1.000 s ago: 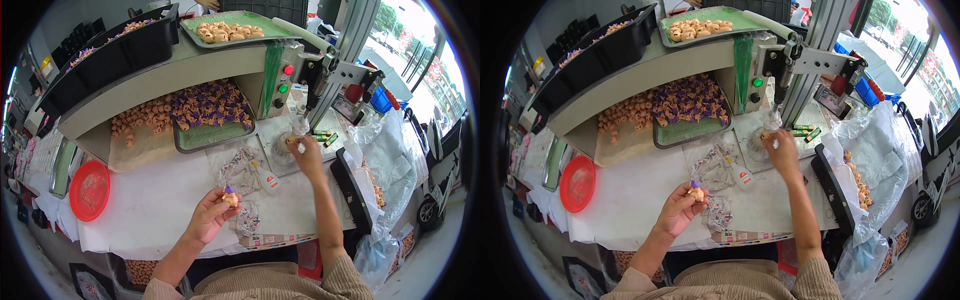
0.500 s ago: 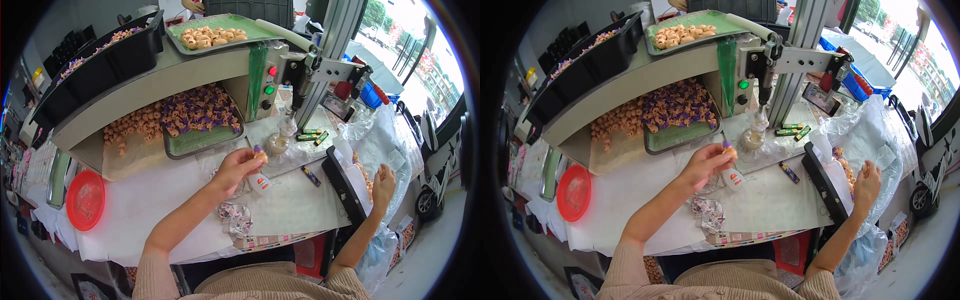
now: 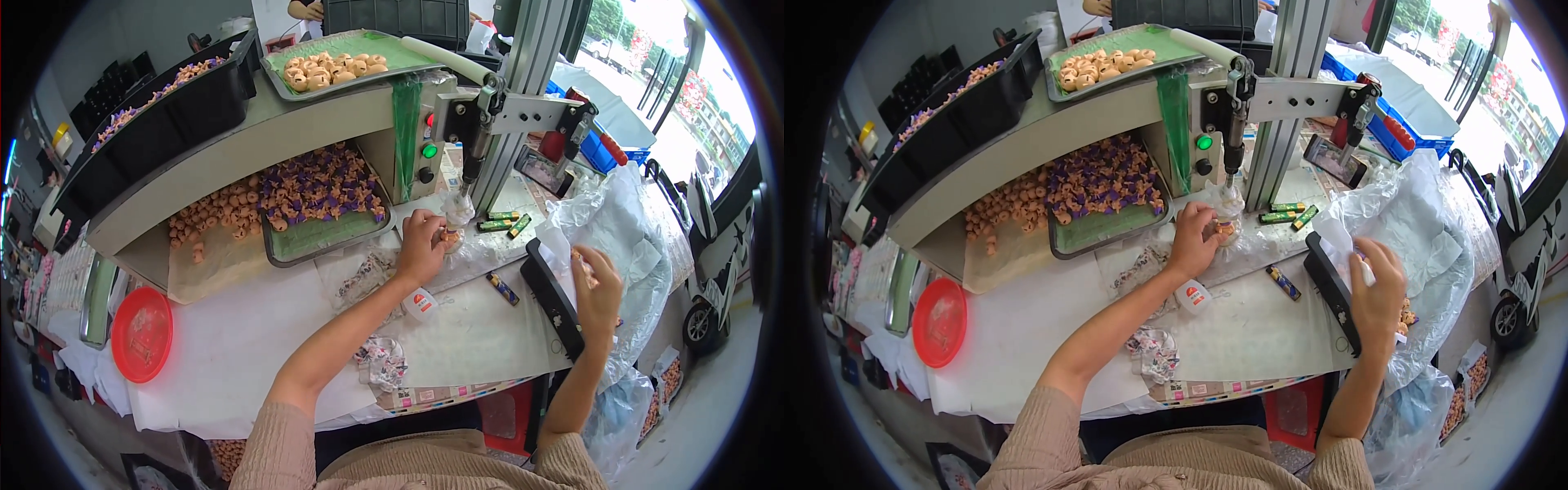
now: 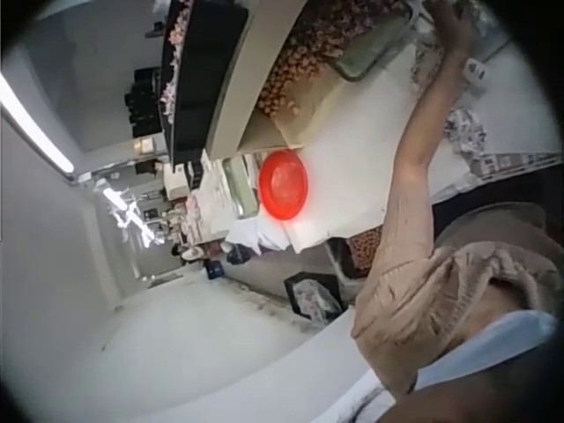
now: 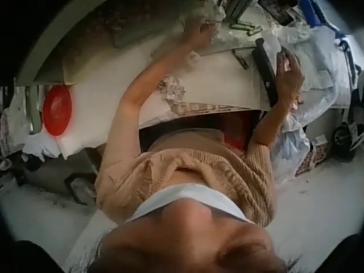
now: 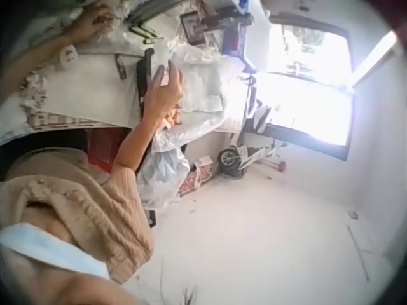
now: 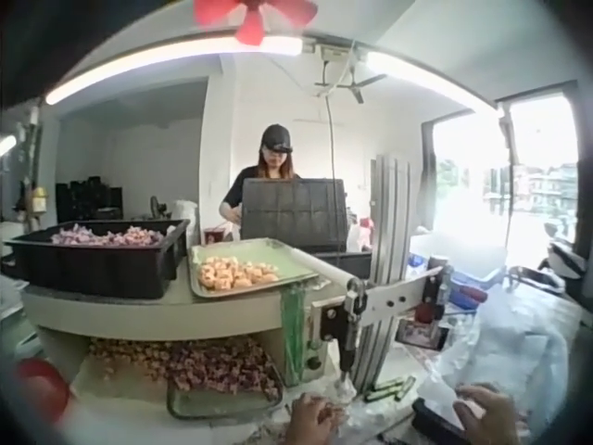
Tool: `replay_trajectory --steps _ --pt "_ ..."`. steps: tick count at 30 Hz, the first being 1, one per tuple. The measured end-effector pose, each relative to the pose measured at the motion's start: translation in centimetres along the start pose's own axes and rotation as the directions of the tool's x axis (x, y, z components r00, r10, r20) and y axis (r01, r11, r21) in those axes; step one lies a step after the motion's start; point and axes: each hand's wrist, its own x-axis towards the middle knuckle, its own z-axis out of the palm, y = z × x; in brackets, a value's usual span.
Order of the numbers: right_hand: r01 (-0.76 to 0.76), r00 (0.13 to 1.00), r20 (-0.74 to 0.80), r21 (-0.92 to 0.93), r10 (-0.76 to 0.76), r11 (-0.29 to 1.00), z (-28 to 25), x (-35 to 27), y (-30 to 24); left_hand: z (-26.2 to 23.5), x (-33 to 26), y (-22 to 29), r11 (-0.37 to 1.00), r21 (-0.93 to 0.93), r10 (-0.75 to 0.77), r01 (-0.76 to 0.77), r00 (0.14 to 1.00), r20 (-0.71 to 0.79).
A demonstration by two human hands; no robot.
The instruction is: Assemble small pottery craft items by attaching decorative details and then packaging them into individual bags.
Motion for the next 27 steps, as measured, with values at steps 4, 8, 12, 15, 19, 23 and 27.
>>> replay_trajectory --steps 4,8,12,15,19,23,27 --pt "0.358 0.931 -0.143 0.179 -0.336 0.917 2.4 4.2 -7.6 0.0 -0.2 0.6 1.000 -0.006 0.024 -0.024 1.000 0.004" --pt "0.584 0.738 -0.450 0.052 -0.503 0.810 5.6 11.4 -12.2 -0.5 -0.4 1.2 1.000 0.011 0.023 -0.023 1.000 0.006" --pt "0.241 0.971 -0.103 0.422 -0.217 0.874 5.4 17.8 -14.2 0.5 -0.4 2.1 0.999 0.003 0.037 -0.037 0.999 0.000" --pt "0.145 0.989 -0.132 0.766 -0.067 0.627 3.8 18.4 -16.1 -0.5 -0.7 1.3 1.000 0.004 0.028 -0.028 1.000 0.003" --pt "0.420 0.895 -0.359 0.879 -0.266 0.225 -1.8 14.7 -14.9 -1.5 -0.6 0.8 0.999 0.012 0.047 -0.047 0.998 -0.031" --pt "0.573 0.789 -0.455 0.787 -0.413 0.228 -0.7 8.0 -14.4 -2.8 -0.8 -0.3 0.995 -0.059 0.084 -0.083 0.996 0.013" --pt "0.631 0.768 -0.452 0.657 -0.454 0.414 1.2 4.4 -11.3 -8.7 -2.4 -0.6 0.995 -0.093 0.032 -0.031 0.999 0.013"
